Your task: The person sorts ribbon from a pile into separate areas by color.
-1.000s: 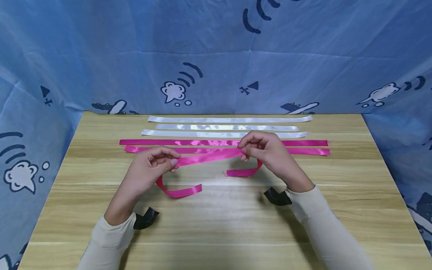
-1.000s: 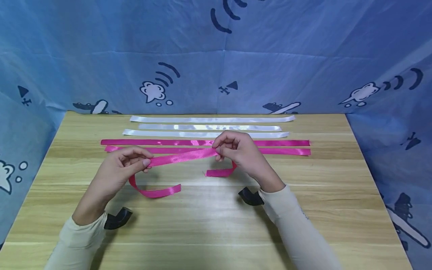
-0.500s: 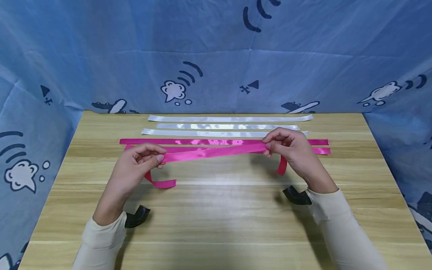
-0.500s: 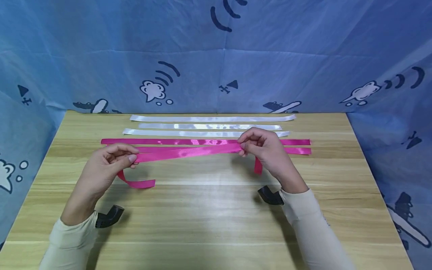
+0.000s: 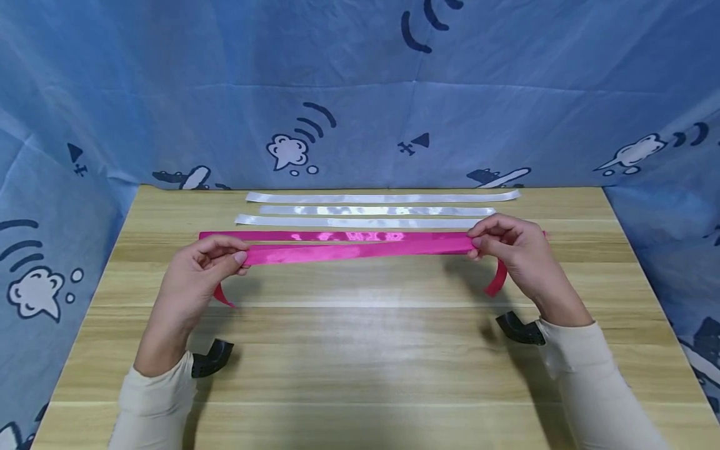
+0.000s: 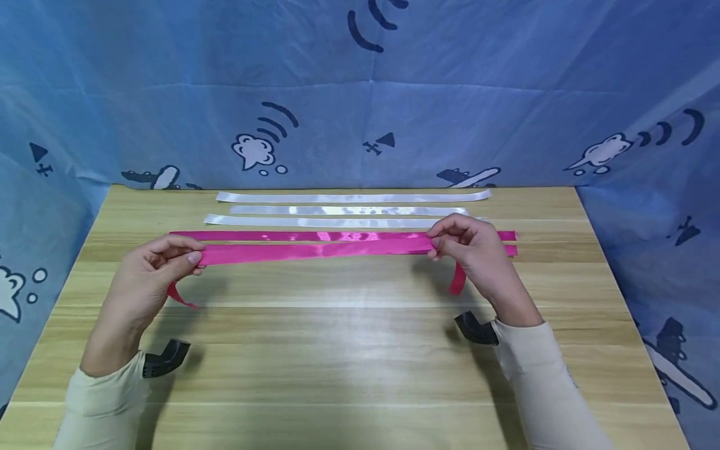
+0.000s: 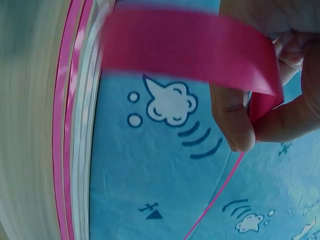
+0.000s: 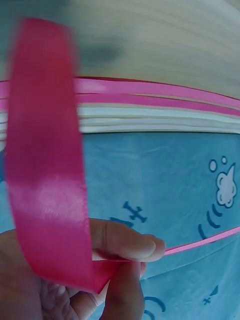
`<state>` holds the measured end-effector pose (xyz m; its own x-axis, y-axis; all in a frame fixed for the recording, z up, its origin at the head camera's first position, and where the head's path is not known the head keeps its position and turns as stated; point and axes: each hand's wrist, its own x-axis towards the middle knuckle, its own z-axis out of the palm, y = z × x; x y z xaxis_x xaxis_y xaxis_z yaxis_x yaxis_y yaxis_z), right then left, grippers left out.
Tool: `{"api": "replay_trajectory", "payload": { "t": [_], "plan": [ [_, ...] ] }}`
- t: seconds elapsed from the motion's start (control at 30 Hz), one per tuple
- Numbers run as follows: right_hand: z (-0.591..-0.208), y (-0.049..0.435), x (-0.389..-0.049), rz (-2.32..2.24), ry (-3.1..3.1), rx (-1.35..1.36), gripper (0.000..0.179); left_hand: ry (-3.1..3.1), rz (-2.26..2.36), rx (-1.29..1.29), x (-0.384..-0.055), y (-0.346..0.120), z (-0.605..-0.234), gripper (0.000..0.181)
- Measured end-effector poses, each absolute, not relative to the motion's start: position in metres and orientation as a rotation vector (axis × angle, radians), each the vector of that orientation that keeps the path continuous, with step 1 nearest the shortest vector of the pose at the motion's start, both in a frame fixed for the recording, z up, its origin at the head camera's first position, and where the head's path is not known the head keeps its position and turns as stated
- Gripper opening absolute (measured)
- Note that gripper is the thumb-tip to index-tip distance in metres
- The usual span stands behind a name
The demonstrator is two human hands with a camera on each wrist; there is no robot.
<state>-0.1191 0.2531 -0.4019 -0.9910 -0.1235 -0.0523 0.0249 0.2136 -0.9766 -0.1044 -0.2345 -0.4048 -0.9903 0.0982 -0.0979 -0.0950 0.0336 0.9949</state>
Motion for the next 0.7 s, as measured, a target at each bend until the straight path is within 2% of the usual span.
{"api": "replay_trajectory", "payload": {
  "t": [0.4,0.7],
  "plan": [
    [-0.407,0.284,-0.114,-2.046,2.279,-0.044,0.012,2.098,2.242,-0.072,-0.108,-0.258,-0.417,0.010],
    [-0.411,0.298,-0.112,-2.124,2.239,-0.023,0.016,2.085,2.278,-0.222,-0.110,-0.270,-0.420,0.011]
  ]
}}
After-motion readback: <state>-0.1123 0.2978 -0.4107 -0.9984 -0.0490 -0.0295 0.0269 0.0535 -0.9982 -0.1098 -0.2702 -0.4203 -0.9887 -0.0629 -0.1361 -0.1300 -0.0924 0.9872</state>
